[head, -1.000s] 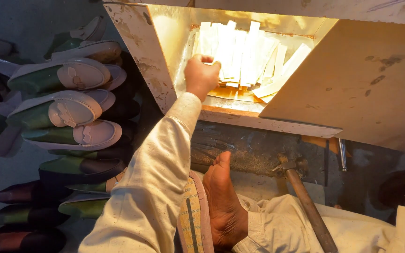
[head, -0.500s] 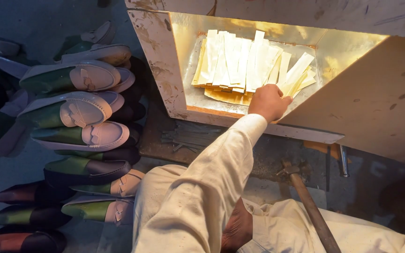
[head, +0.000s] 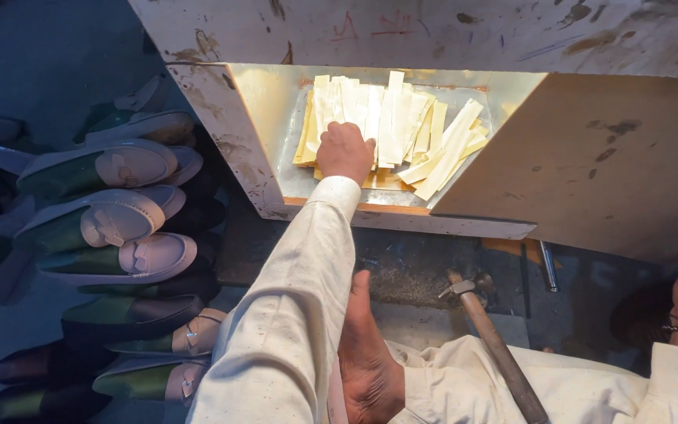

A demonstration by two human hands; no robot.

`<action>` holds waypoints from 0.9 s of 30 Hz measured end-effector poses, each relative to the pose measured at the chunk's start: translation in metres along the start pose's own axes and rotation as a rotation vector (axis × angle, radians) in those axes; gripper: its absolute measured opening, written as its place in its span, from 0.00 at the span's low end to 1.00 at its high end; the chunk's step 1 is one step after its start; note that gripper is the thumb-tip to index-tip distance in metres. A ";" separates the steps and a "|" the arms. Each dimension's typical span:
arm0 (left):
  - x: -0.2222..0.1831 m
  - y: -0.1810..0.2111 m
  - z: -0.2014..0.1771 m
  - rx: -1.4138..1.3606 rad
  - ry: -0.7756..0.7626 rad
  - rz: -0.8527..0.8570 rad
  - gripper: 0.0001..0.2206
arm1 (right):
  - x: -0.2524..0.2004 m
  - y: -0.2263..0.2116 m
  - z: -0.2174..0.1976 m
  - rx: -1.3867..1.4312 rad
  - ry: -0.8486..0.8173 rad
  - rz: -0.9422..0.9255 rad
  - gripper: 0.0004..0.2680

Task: The person attaches insoles to shoe bases, applying adhesive-backed strips and using a hammer to secure them.

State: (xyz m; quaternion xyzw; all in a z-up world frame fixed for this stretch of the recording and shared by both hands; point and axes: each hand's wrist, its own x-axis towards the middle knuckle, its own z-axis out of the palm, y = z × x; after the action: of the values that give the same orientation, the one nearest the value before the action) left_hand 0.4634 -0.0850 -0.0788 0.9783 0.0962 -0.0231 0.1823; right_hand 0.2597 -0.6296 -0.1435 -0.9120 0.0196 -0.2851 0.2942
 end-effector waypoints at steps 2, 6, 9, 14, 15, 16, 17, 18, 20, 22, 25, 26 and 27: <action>0.011 0.013 0.009 0.010 -0.031 -0.042 0.09 | -0.010 0.045 0.005 0.035 -0.009 0.099 0.10; 0.017 0.029 -0.006 -0.114 -0.118 -0.259 0.05 | 0.007 -0.038 0.003 0.224 0.055 0.244 0.13; 0.018 0.031 -0.015 -0.189 -0.171 -0.378 0.09 | -0.020 0.069 -0.003 -0.396 -0.126 -0.153 0.10; 0.018 0.003 -0.025 -0.440 -0.101 -0.317 0.06 | -0.019 0.095 0.006 -0.311 -0.016 -0.272 0.05; 0.014 -0.004 -0.029 -0.581 -0.064 -0.297 0.12 | -0.020 0.104 0.010 -0.082 0.021 -0.156 0.09; -0.008 -0.007 -0.046 -0.579 -0.059 -0.298 0.12 | -0.018 0.094 0.015 -0.076 0.022 -0.158 0.09; -0.031 -0.010 -0.063 -0.735 -0.093 -0.292 0.10 | -0.016 0.083 0.021 -0.075 0.034 -0.116 0.08; -0.055 -0.015 -0.079 -0.890 -0.128 -0.288 0.17 | -0.014 0.071 0.027 -0.073 0.042 -0.073 0.07; -0.111 -0.024 -0.107 -1.016 -0.110 -0.255 0.14 | -0.012 0.048 0.037 -0.070 0.062 0.012 0.06; -0.166 -0.038 -0.126 -1.147 -0.094 -0.216 0.12 | -0.009 0.025 0.042 -0.071 0.084 0.096 0.05; -0.240 -0.071 -0.148 -1.332 -0.048 -0.191 0.08 | 0.016 -0.071 0.048 -0.073 0.108 0.171 0.06; -0.265 -0.084 -0.159 -1.414 -0.112 -0.097 0.17 | 0.025 -0.150 0.042 -0.171 0.153 -0.092 0.12; -0.291 -0.098 -0.170 -1.492 -0.179 -0.001 0.26 | 0.022 -0.230 0.024 -0.254 0.184 -0.358 0.27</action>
State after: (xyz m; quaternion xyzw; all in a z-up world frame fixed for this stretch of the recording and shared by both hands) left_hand 0.1607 0.0136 0.0686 0.5894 0.0717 -0.0312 0.8040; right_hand 0.2604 -0.4316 -0.0220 -0.9008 -0.0800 -0.4101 0.1186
